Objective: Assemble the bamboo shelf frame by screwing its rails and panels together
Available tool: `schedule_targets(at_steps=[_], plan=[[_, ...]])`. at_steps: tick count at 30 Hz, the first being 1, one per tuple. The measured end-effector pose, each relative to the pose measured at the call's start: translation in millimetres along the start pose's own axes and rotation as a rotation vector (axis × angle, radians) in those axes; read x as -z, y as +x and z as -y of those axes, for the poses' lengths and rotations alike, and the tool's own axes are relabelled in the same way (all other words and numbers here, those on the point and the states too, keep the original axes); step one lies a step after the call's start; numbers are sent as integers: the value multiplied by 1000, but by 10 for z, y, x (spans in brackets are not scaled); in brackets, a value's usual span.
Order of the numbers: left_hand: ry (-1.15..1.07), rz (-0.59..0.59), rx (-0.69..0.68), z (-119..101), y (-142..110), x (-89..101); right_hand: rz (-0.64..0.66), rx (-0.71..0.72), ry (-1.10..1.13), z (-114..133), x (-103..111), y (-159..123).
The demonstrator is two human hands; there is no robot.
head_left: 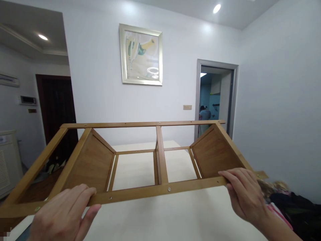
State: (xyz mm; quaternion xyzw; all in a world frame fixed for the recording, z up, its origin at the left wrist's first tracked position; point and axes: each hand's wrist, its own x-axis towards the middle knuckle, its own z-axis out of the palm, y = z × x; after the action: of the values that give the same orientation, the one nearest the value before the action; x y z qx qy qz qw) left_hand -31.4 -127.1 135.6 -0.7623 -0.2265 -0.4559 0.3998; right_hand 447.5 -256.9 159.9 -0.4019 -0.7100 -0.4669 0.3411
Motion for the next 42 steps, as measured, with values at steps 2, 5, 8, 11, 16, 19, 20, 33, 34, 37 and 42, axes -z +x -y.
schedule_targets(at_steps=[2,5,8,11,16,19,20,33,34,37,42], plan=[[62,38,-64,104,168,-45,-23,9,-30,-83,-82,135],[94,65,-56,264,431,-187,-36,-29,-70,-230,-306,337],[76,106,32,390,648,-416,-29,-121,-92,-392,-610,513],[43,130,153,479,795,-697,-13,-202,-113,-535,-919,662],[38,181,322,586,940,-1126,13,-279,-141,-677,-1324,840],[39,177,382,625,987,-1296,32,-319,-151,-733,-1489,892],[39,178,399,634,998,-1339,38,-331,-154,-751,-1534,903],[55,223,481,708,1069,-1667,88,-415,-167,-829,-1882,989],[56,229,482,712,1068,-1676,91,-417,-163,-829,-1889,989],[58,240,485,725,1080,-1690,106,-425,-145,-845,-1897,994],[55,220,471,667,1028,-1669,108,-437,-100,-811,-1902,976]])
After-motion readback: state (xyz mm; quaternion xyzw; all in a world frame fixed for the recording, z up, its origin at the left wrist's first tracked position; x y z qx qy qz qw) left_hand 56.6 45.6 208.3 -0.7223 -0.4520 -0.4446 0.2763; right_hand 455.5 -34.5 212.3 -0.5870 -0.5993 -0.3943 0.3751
